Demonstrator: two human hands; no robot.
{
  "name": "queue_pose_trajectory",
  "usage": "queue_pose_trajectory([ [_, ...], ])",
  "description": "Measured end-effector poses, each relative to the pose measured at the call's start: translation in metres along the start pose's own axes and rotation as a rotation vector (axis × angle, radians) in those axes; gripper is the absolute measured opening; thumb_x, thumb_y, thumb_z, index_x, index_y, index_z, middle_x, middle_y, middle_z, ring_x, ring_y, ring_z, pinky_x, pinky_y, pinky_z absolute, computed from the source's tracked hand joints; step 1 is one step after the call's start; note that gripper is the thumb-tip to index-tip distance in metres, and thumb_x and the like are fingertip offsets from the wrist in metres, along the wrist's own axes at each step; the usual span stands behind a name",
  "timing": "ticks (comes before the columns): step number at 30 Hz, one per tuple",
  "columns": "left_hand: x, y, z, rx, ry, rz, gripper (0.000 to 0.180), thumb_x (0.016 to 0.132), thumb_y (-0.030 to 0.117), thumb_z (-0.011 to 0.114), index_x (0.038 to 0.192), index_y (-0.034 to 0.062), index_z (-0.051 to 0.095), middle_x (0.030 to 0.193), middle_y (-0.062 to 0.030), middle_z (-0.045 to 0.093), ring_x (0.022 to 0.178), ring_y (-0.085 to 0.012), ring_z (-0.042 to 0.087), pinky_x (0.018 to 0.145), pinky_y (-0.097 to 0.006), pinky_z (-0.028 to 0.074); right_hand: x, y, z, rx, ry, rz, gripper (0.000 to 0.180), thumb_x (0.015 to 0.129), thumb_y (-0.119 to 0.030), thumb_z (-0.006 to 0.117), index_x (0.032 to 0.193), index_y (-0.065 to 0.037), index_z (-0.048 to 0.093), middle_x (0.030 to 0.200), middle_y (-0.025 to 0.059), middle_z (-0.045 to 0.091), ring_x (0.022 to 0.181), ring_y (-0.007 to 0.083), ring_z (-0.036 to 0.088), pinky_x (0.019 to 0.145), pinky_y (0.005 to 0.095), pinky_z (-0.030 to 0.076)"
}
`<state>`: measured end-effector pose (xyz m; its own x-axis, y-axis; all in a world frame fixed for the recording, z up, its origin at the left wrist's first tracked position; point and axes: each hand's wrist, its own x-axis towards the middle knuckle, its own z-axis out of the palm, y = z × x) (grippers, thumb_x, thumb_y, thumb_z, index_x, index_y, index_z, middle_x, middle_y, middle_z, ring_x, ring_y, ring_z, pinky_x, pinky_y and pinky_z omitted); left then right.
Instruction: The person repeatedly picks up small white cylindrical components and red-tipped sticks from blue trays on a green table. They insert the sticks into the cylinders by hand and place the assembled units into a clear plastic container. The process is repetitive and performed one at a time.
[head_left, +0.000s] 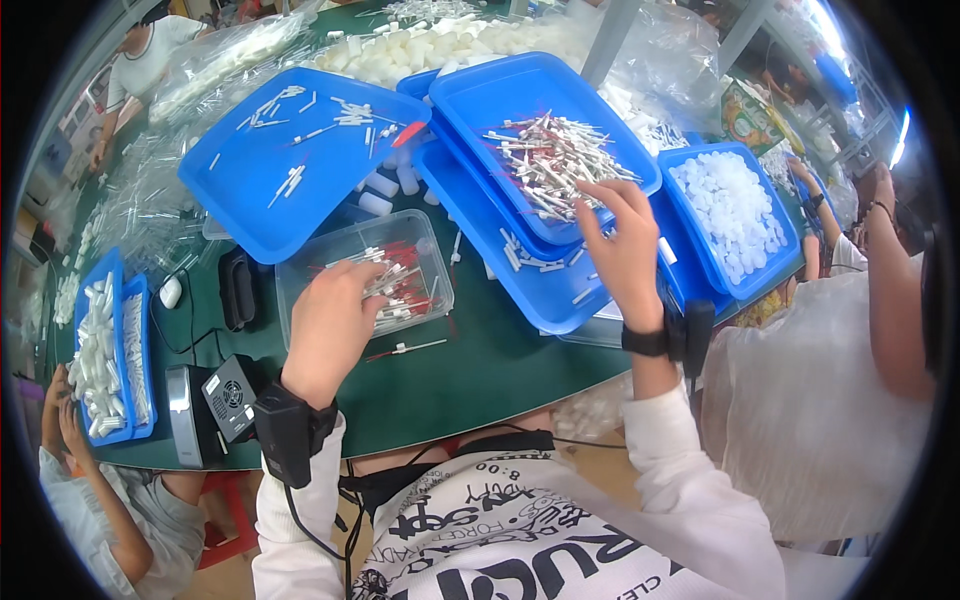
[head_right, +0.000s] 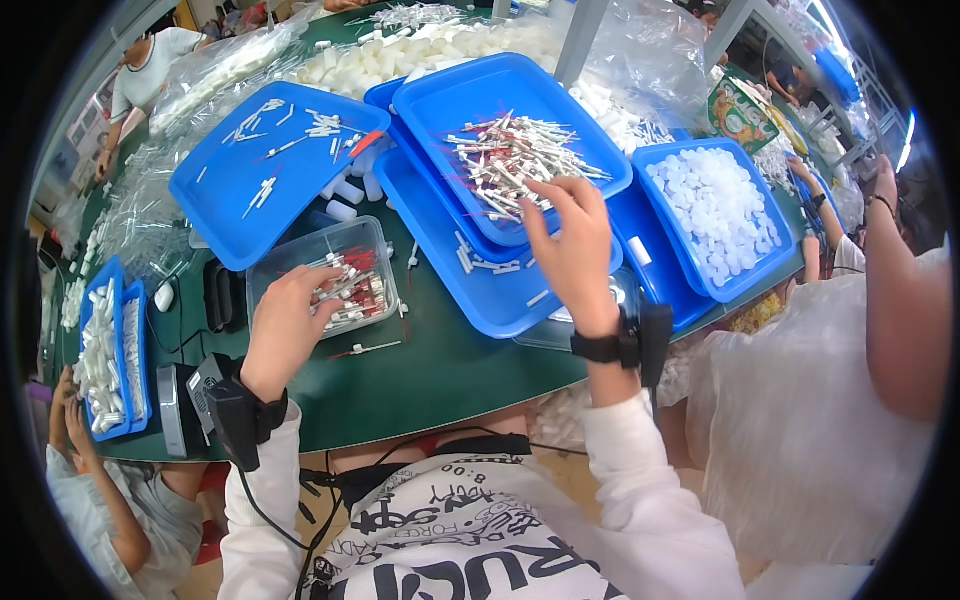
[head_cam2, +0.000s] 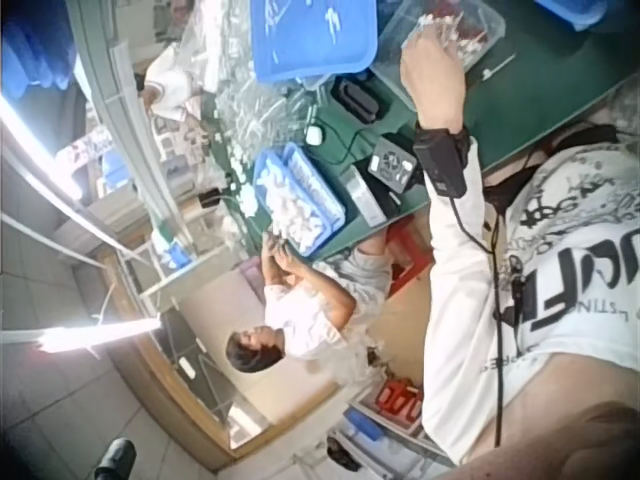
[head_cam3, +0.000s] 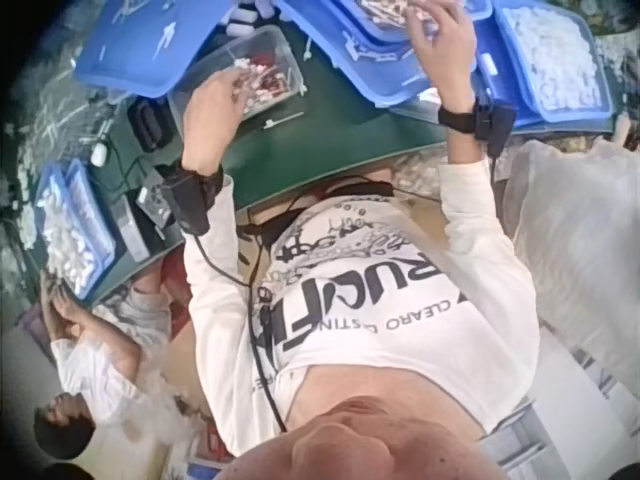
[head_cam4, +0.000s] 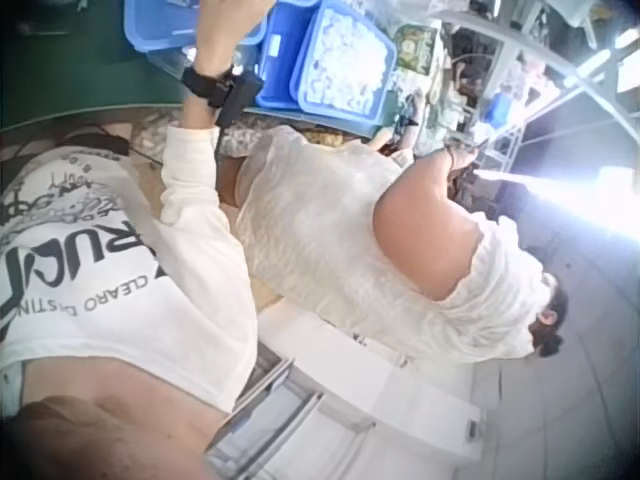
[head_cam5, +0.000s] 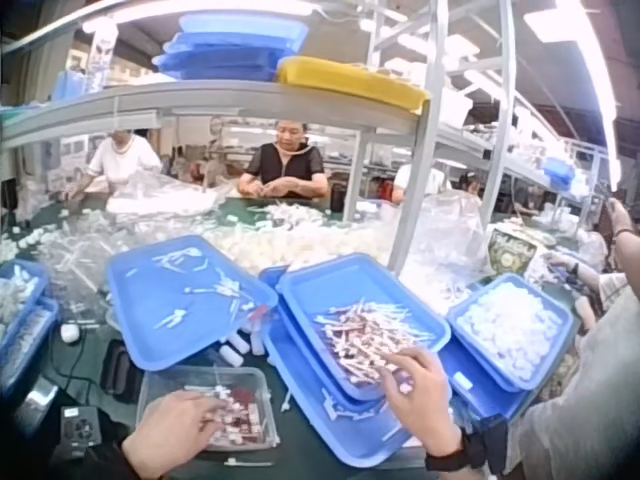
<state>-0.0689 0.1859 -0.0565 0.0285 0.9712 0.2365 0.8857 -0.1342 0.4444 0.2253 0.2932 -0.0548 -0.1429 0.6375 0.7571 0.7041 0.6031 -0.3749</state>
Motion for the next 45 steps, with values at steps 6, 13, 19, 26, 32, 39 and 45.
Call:
queue_pose_trajectory([
  [6,0.008,0.001,0.000,0.004,0.004,-0.039,0.015,0.076,0.011,0.074,0.090,0.0053,0.072,0.090,-0.0086,0.066,0.078,-0.0276,0.064,0.070,-0.036,0.049,-0.039,0.003,-0.035,0.103,-0.291,0.223,0.016,0.078,-0.007,0.072,0.093,-0.003,0.072,0.080,0.0104,0.067,0.071,0.0231,0.063,0.066,0.0344,0.050],
  [13,0.004,0.003,0.002,-0.202,0.315,-0.108,0.013,0.072,0.008,0.078,0.080,0.0026,0.070,0.077,-0.0051,0.067,0.068,-0.0153,0.062,0.066,-0.027,0.046,-0.024,0.010,-0.031,0.041,-0.620,0.412,0.024,0.072,-0.015,0.077,0.091,-0.002,0.073,0.079,0.0153,0.068,0.073,0.0285,0.066,0.068,0.0355,0.052],
  [19,0.001,0.010,-0.010,-0.357,0.431,-0.243,0.013,0.075,0.004,0.078,0.083,-0.0004,0.069,0.071,-0.0036,0.067,0.065,-0.0071,0.061,0.062,-0.021,0.047,-0.033,0.006,-0.003,-0.228,-0.392,0.462,0.020,0.073,-0.017,0.076,0.082,0.000,0.072,0.078,0.0198,0.067,0.074,0.0353,0.066,0.069,0.0407,0.053],
  [26,-0.008,0.010,-0.022,-0.731,0.589,-0.271,0.007,0.087,-0.001,0.067,0.092,-0.0053,0.067,0.087,-0.0102,0.070,0.079,-0.0146,0.069,0.075,-0.025,0.056,-0.037,0.018,-0.016,-0.033,-0.399,0.277,0.018,0.075,-0.010,0.074,0.090,0.000,0.074,0.080,0.0178,0.068,0.071,0.0289,0.068,0.068,0.0347,0.053],
  [32,-0.045,0.008,-0.042,-1.311,0.438,-0.320,0.022,0.090,-0.001,0.062,0.112,-0.0035,0.059,0.102,-0.0086,0.065,0.092,-0.0169,0.066,0.088,-0.028,0.054,-0.030,0.005,-0.026,0.021,-0.540,0.328,0.015,0.071,-0.010,0.078,0.083,-0.001,0.073,0.085,0.0171,0.067,0.075,0.0311,0.065,0.068,0.0370,0.052],
  [39,-0.087,0.009,-0.036,-1.839,0.139,-0.378,0.035,0.096,0.004,0.057,0.130,0.0008,0.047,0.115,-0.0071,0.060,0.096,-0.0113,0.063,0.088,-0.022,0.055,-0.036,-0.024,-0.033,-0.211,-0.291,0.208,0.013,0.079,-0.007,0.072,0.091,-0.003,0.068,0.086,0.0122,0.068,0.077,0.0296,0.065,0.070,0.0374,0.051],
  [45,-0.086,0.041,-0.025,-1.983,0.110,-0.562,0.026,0.091,-0.001,0.063,0.116,0.0033,0.055,0.098,-0.0035,0.062,0.092,-0.0161,0.068,0.082,-0.027,0.058,-0.039,-0.130,-0.039,1.095,-0.530,0.372,0.012,0.082,-0.003,0.071,0.093,-0.005,0.069,0.123,0.0173,0.063,0.103,0.0264,0.063,0.089,0.0366,0.048],
])
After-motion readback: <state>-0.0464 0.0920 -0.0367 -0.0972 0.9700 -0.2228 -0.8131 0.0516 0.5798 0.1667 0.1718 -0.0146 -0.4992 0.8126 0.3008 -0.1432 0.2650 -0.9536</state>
